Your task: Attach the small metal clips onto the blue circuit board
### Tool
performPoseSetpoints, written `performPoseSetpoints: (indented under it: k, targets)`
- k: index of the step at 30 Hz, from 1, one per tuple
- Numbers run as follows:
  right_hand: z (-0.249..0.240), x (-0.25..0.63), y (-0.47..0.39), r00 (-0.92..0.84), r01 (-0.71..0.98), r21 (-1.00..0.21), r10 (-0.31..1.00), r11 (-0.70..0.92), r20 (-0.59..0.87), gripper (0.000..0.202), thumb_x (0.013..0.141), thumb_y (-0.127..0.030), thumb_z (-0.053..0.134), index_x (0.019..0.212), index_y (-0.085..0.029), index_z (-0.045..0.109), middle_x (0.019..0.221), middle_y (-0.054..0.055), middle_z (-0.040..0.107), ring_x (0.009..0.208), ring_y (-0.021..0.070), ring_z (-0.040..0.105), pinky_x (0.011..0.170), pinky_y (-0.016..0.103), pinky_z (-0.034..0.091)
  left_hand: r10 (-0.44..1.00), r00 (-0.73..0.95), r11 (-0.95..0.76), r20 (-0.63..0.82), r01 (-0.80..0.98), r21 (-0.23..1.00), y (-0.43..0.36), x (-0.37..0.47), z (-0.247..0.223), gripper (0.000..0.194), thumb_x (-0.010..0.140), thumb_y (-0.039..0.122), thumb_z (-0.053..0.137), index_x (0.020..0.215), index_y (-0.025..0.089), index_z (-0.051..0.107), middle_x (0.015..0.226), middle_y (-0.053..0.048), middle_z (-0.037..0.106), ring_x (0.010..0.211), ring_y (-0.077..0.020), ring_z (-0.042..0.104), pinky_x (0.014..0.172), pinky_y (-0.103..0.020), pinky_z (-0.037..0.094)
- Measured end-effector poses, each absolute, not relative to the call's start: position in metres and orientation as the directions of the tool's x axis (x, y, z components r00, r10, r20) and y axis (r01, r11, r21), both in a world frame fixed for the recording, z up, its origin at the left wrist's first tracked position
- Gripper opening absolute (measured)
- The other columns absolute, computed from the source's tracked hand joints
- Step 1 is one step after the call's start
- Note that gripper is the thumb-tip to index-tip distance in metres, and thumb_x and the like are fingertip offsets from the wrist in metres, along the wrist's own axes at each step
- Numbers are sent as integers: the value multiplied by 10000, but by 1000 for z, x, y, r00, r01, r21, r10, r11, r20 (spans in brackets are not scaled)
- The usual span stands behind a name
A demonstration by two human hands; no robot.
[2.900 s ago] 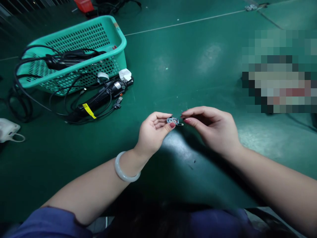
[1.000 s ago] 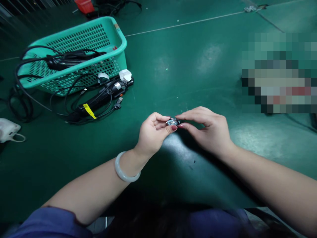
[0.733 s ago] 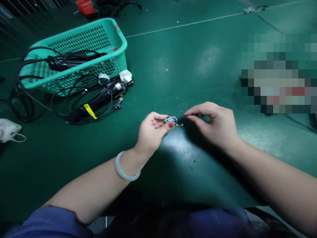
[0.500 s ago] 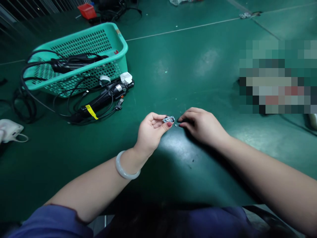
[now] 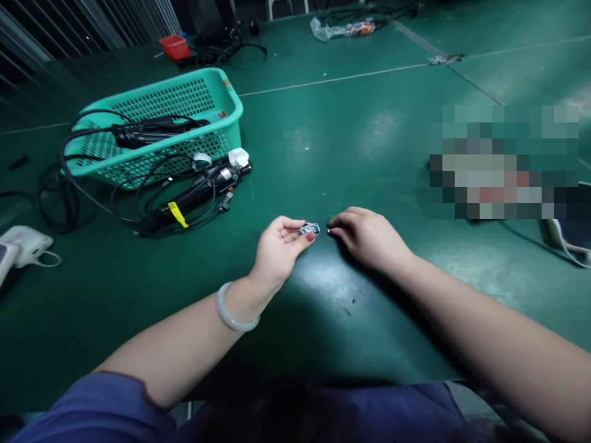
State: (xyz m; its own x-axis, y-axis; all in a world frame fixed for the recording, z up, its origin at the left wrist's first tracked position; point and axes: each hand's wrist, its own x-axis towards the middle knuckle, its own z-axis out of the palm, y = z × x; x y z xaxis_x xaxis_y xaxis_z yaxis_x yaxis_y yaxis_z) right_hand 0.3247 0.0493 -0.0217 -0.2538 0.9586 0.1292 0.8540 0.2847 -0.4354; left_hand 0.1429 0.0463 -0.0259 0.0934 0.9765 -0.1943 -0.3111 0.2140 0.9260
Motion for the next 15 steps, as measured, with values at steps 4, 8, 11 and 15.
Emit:
performPoseSetpoints:
  k: [4,8,11,15]
  targets:
    - [-17,329,48,-229,897,-373,971,237,66,130,846,-214,593,895,-163,701,901,70,683,822,210,635,748,314,478,973,110,227,-202,-314,922,46,143,-24,337,547,153,836,779,141,591,803,-13,714,789,-104,676,844,-291,516]
    - [-17,325,47,-276,927,-253,960,278,45,197,893,-183,494,875,-151,688,870,88,659,775,203,625,721,306,458,969,135,240,-209,-284,928,46,143,-23,343,548,165,838,783,142,589,798,-16,711,777,-109,674,819,-292,520]
    - [-19,322,49,-313,931,-185,949,315,44,219,899,-145,456,914,-133,674,873,97,642,761,194,617,710,293,450,967,152,240,-205,-265,934,47,142,-23,345,554,167,836,793,143,589,787,-14,705,769,-106,669,815,-289,518]
    - [-19,328,51,-309,929,-182,946,323,103,203,884,-122,465,901,-130,667,878,96,644,761,190,613,708,284,453,966,169,234,-197,-238,943,48,142,-23,343,563,157,828,823,143,603,773,-6,692,758,-96,659,804,-273,516]
